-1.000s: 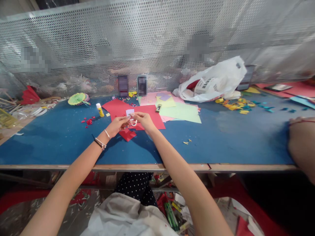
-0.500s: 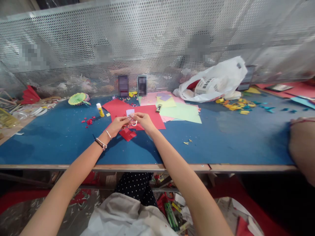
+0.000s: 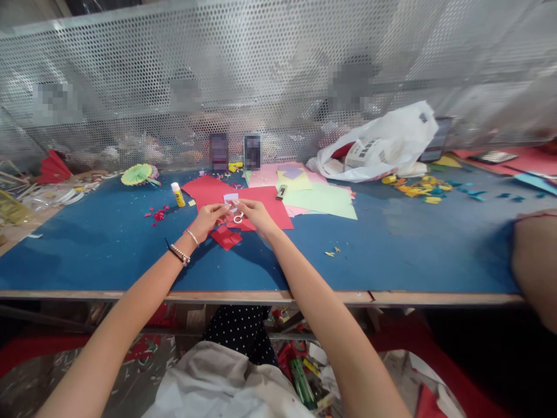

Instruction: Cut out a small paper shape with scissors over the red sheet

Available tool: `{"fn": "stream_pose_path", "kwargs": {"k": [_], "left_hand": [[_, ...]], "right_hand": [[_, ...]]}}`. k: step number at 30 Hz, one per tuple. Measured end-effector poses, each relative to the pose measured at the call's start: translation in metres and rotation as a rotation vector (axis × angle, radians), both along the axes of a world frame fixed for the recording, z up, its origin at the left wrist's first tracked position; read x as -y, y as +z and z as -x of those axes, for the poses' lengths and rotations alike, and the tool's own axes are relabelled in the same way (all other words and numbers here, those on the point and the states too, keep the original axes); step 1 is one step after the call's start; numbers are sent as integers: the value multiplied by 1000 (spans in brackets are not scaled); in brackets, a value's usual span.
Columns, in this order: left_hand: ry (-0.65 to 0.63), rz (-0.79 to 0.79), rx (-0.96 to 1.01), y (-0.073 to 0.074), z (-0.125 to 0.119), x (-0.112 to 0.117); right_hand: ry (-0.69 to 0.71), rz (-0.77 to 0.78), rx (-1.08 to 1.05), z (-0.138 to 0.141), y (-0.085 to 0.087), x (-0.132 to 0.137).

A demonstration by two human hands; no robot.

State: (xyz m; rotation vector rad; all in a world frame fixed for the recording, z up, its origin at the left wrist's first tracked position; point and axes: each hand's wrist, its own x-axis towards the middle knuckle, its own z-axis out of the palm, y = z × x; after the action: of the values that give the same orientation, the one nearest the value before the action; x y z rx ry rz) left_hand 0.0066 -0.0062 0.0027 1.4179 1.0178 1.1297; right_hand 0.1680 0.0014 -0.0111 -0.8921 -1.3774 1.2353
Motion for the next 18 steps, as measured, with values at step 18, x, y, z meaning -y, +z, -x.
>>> {"fn": "stream_pose_path", "kwargs": {"k": [18], "left_hand": [[26,-38,18,-2,0,0]], "right_hand": [[48,-192,183,1,-4,0]]}}
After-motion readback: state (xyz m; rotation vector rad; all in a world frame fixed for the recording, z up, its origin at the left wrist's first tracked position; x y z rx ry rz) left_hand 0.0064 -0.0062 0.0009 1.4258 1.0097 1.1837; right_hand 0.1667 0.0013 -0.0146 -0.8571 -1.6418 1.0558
